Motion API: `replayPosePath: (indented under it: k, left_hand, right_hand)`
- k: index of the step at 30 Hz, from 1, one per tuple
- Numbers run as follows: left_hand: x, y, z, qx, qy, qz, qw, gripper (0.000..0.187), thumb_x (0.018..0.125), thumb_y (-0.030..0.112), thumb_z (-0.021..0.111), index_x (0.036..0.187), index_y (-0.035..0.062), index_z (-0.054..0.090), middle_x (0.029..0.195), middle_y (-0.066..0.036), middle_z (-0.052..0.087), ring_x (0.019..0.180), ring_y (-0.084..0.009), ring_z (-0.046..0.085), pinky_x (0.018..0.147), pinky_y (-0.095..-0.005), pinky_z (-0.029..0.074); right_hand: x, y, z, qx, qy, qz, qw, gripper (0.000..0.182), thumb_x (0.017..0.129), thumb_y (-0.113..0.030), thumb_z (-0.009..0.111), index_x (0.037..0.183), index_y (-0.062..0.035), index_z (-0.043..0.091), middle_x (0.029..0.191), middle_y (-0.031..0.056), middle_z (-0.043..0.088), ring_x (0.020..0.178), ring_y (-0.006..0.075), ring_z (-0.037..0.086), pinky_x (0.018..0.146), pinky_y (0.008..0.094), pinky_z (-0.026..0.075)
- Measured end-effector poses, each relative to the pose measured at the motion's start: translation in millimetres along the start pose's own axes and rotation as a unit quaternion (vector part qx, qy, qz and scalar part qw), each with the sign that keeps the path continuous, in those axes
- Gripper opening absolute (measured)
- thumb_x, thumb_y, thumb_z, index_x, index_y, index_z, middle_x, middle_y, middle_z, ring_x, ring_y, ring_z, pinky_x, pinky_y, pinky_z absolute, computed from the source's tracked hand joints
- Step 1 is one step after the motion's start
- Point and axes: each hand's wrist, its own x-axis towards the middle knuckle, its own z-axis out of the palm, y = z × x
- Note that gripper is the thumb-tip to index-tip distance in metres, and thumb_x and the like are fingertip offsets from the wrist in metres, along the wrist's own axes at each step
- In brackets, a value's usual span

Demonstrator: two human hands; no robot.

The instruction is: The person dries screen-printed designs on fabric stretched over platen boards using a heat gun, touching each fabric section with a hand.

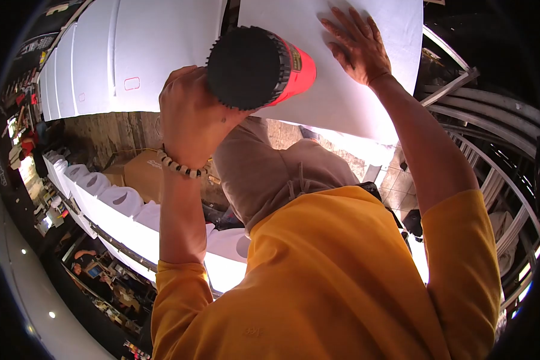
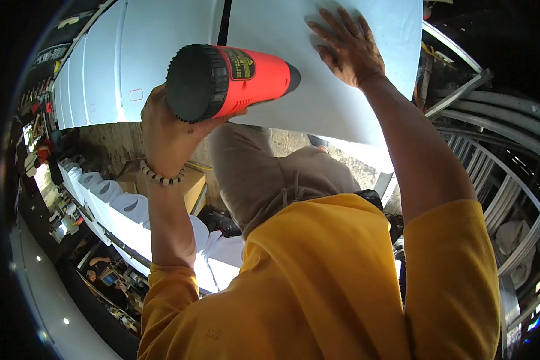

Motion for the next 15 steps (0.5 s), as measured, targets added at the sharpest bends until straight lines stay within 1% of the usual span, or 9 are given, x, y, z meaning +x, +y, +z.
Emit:
replayPosePath:
  k: [1,4,5,7,8,10,12,14,15]
  left_hand:
    - [0,1,-2,0.003,-0.005,0.009,1.000,0.043,0.068,0.046,0.091,0.075,0.0096,0.069,0.072,-0.007,0.069,0.071,-0.0331,0.069,0.085,-0.0453,0.057]
    - [-6,5,-7,0.001,-0.026,-0.008,1.000,0.039,0.068,0.042,0.092,0.076,0.0099,0.071,0.074,-0.007,0.070,0.071,-0.0325,0.070,0.085,-0.0457,0.057]
    - [-10,4,-9,-0.001,-0.024,-0.002,1.000,0.041,0.067,0.041,0.095,0.080,0.0091,0.072,0.075,-0.006,0.072,0.072,-0.0317,0.070,0.081,-0.0445,0.057]
    - [-19,-3,-17,-0.009,-0.018,0.011,1.000,0.046,0.066,0.040,0.100,0.086,0.0074,0.075,0.078,-0.005,0.076,0.073,-0.0301,0.072,0.074,-0.0421,0.059]
    - [-22,-7,-22,0.007,-0.023,0.023,0.999,0.045,0.067,0.039,0.100,0.087,0.0069,0.075,0.078,-0.006,0.076,0.072,-0.0298,0.073,0.072,-0.0415,0.059]
    - [-29,-14,-32,0.040,-0.033,0.043,0.998,0.044,0.068,0.037,0.100,0.089,0.0060,0.076,0.080,-0.006,0.077,0.070,-0.0292,0.074,0.070,-0.0402,0.059]
    - [-38,-20,-39,0.075,-0.014,0.044,0.996,0.043,0.070,0.035,0.100,0.091,0.0054,0.077,0.081,-0.007,0.078,0.067,-0.0291,0.074,0.066,-0.0387,0.059]
    - [-43,-28,-45,0.070,-0.007,0.016,0.997,0.040,0.071,0.038,0.098,0.087,0.0074,0.077,0.077,-0.006,0.076,0.063,-0.0295,0.072,0.062,-0.0384,0.058]
    - [-44,-34,-48,0.048,-0.010,-0.013,0.999,0.039,0.072,0.042,0.097,0.083,0.0099,0.076,0.073,-0.005,0.074,0.061,-0.0299,0.070,0.060,-0.0388,0.056]
  right_hand:
    - [0,-1,1,-0.007,-0.004,0.001,1.000,0.058,0.108,-0.045,0.053,0.164,-0.0432,0.036,0.174,-0.0053,0.029,0.162,0.0257,0.024,0.134,0.0532,0.018]
    - [1,-3,0,-0.016,-0.013,0.007,1.000,0.058,0.108,-0.045,0.054,0.163,-0.0429,0.037,0.175,-0.0053,0.027,0.162,0.0262,0.024,0.134,0.0534,0.018]
    - [2,-3,-1,-0.018,-0.016,0.010,1.000,0.058,0.108,-0.045,0.054,0.163,-0.0427,0.037,0.175,-0.0054,0.027,0.162,0.0264,0.024,0.134,0.0535,0.018]
    - [7,-6,-16,0.056,-0.042,0.012,0.997,0.059,0.103,-0.037,0.057,0.160,-0.0293,0.045,0.174,0.0066,0.029,0.162,0.0351,0.021,0.132,0.0575,0.013]
    - [8,-7,-22,0.092,-0.055,0.013,0.994,0.060,0.101,-0.033,0.058,0.159,-0.0227,0.049,0.174,0.0126,0.030,0.162,0.0394,0.020,0.132,0.0595,0.011]
    - [7,-5,-20,0.084,-0.055,0.009,0.995,0.059,0.102,-0.035,0.056,0.160,-0.0230,0.048,0.174,0.0126,0.029,0.162,0.0407,0.020,0.131,0.0603,0.012]
    - [7,-7,-20,0.079,-0.062,0.010,0.995,0.059,0.103,-0.037,0.055,0.160,-0.0231,0.048,0.174,0.0125,0.028,0.162,0.0409,0.020,0.131,0.0599,0.012]
    - [10,-8,-24,0.071,-0.075,0.017,0.995,0.059,0.103,-0.037,0.055,0.160,-0.0228,0.048,0.175,0.0123,0.028,0.162,0.0402,0.019,0.132,0.0583,0.011]
    - [11,-8,-24,0.073,-0.071,0.018,0.995,0.059,0.103,-0.037,0.055,0.160,-0.0229,0.048,0.175,0.0121,0.028,0.162,0.0396,0.019,0.132,0.0579,0.011]
